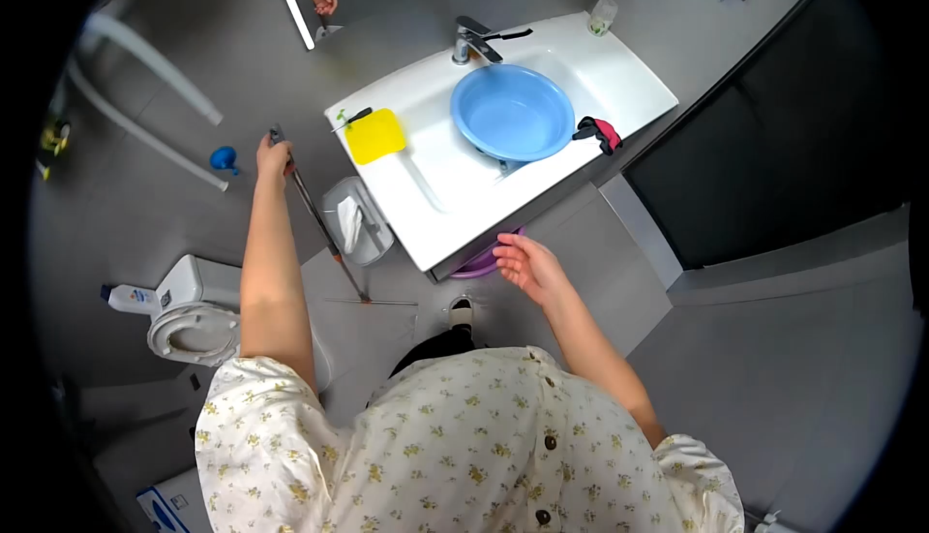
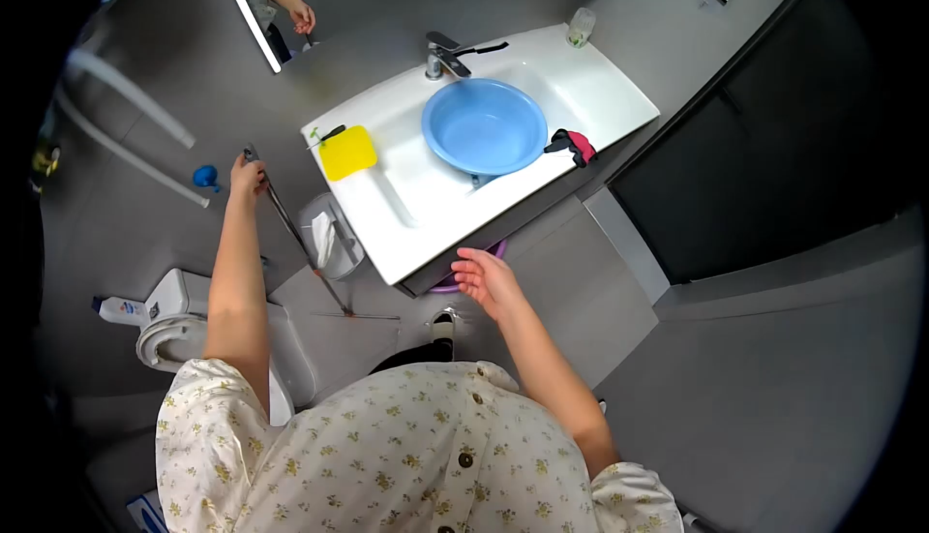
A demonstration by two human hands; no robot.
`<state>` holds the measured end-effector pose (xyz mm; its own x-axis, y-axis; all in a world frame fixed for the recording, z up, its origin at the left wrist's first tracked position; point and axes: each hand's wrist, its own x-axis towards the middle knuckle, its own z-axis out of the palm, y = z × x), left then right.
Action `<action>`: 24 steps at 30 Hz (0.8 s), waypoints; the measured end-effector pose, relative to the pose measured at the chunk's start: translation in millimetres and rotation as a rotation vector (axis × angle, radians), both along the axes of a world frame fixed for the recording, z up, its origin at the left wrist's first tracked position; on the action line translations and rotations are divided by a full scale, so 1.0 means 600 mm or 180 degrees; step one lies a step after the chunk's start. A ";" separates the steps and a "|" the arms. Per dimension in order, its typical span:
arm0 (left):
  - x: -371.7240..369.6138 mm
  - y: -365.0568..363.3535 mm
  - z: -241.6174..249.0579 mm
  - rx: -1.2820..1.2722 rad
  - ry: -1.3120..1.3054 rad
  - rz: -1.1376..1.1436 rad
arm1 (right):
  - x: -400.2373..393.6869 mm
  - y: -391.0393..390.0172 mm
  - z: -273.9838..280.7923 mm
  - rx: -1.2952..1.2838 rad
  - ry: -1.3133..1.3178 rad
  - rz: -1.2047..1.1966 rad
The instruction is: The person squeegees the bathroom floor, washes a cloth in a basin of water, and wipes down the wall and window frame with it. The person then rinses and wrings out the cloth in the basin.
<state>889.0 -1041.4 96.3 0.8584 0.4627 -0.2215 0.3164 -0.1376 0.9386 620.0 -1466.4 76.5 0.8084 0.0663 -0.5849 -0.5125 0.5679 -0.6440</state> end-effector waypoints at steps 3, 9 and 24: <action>0.041 -0.053 0.000 0.0149 0.0066 0.0079 | 0.072 -0.041 0.012 -0.0137 -0.0090 -0.0007; 0.066 -0.170 -0.077 0.0978 -0.0744 0.0394 | 0.257 -0.119 0.021 -0.0404 -0.0385 0.0289; -0.014 -0.679 -0.022 -0.1521 0.0259 0.0024 | 0.789 -0.156 0.055 0.1318 -0.0465 0.0360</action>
<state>880.5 -1449.1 82.8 0.8265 0.2990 -0.4770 0.3906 0.3055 0.8684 1093.3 -1559.9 109.3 0.8547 0.3634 -0.3708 -0.5069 0.7386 -0.4445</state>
